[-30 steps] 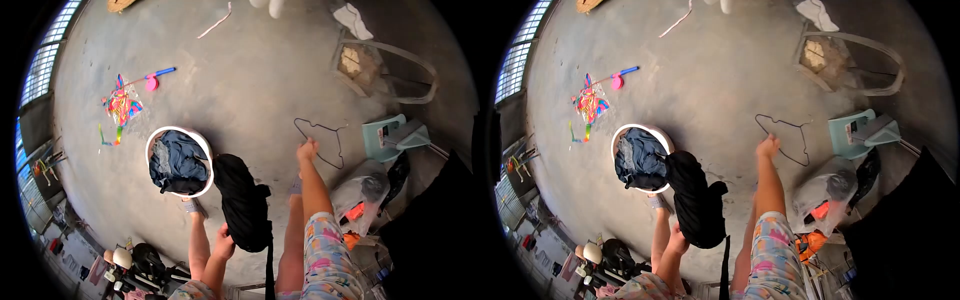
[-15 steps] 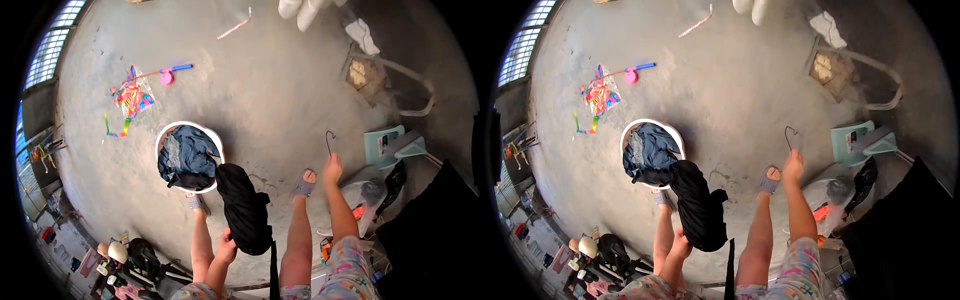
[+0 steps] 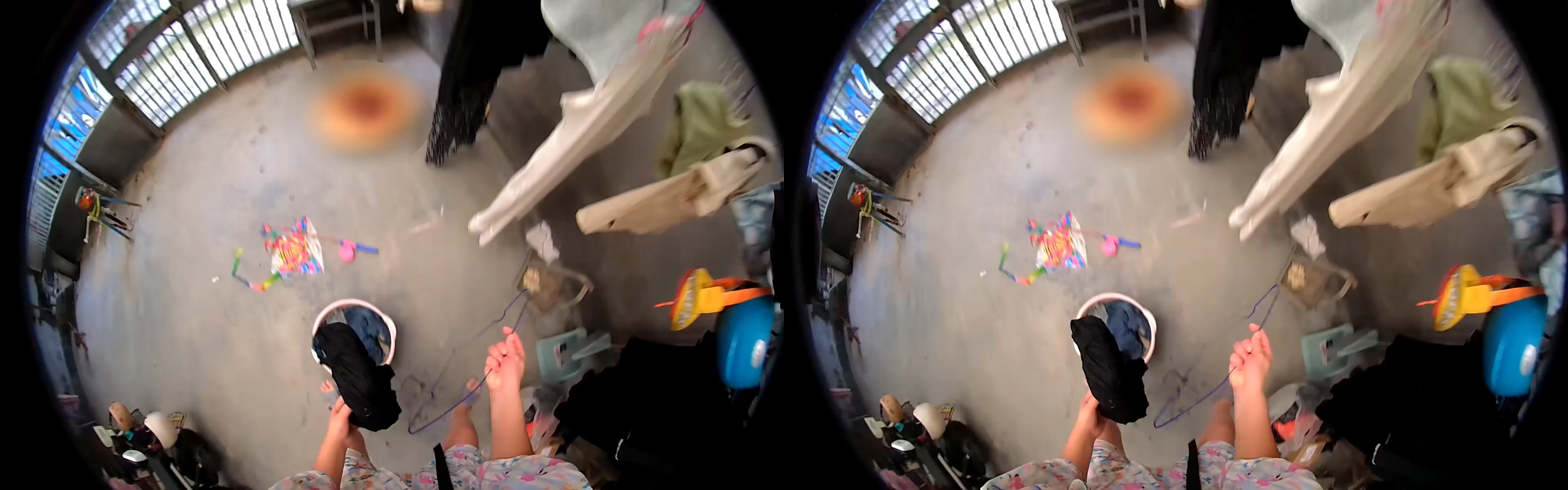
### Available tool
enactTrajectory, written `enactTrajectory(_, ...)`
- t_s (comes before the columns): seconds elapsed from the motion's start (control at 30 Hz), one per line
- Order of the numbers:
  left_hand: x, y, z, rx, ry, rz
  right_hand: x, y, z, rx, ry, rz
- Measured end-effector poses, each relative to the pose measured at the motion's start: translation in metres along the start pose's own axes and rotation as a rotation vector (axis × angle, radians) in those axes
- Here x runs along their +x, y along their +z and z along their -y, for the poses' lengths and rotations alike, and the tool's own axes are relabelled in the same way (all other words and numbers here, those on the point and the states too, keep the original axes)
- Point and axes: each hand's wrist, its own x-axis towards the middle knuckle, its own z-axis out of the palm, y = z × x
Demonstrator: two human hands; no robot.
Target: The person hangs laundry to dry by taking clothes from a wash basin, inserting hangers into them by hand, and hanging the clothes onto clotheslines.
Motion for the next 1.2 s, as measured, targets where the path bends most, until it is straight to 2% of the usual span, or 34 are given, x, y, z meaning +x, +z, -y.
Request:
enactTrajectory(0.03,-0.012,0.000,-0.021,0.009,0.063,0.040,-0.017,0.021,0.005,0.055,0.089,0.027)
enactTrajectory(0.17,-0.022,-0.010,-0.077,0.057,0.128,0.072,-0.125,0.129,0.032,-0.024,0.133,0.402)
enactTrajectory(0.2,-0.049,0.009,-0.110,0.000,0.125,0.160,-0.154,0.154,0.040,0.032,0.170,0.514)
enactTrajectory(0.3,-0.076,0.012,-0.170,0.033,0.099,0.223,-0.249,0.227,0.055,0.206,0.257,0.787)
enactTrajectory(0.37,-0.101,0.017,-0.216,0.072,0.085,0.281,-0.290,0.265,0.052,0.173,0.124,0.815)
enactTrajectory(0.47,-0.146,0.021,-0.277,0.100,0.016,0.338,-0.301,0.303,0.002,-0.240,-0.165,0.604)
enactTrajectory(0.57,-0.188,0.024,-0.316,0.029,-0.016,0.413,-0.269,0.307,-0.050,-0.459,-0.073,0.566)
enactTrajectory(0.63,-0.210,0.026,-0.328,-0.025,-0.001,0.444,-0.248,0.309,-0.074,-0.702,-0.143,0.565)
enactTrajectory(0.77,-0.219,0.027,-0.326,-0.056,0.139,0.435,-0.287,0.310,-0.094,-1.025,-0.324,0.586)
enactTrajectory(0.8,-0.219,0.029,-0.324,-0.034,0.192,0.422,-0.294,0.311,-0.096,-1.122,-0.362,0.748)
enactTrajectory(0.83,-0.220,0.031,-0.320,-0.011,0.247,0.411,-0.304,0.302,-0.099,-1.220,-0.274,0.752)
enactTrajectory(0.9,-0.230,0.041,-0.314,-0.045,0.280,0.380,-0.355,0.297,-0.088,-1.340,-0.278,0.783)
enactTrajectory(1.0,-0.232,0.045,-0.306,-0.063,0.287,0.352,-0.361,0.283,-0.086,-1.389,-0.415,0.772)
enactTrajectory(1.1,-0.243,0.058,-0.292,-0.082,0.293,0.219,-0.369,0.265,-0.075,-1.513,-0.786,0.771)
enactTrajectory(1.2,-0.252,0.074,-0.285,-0.044,0.375,0.175,-0.374,0.255,-0.071,-1.427,-0.721,0.782)
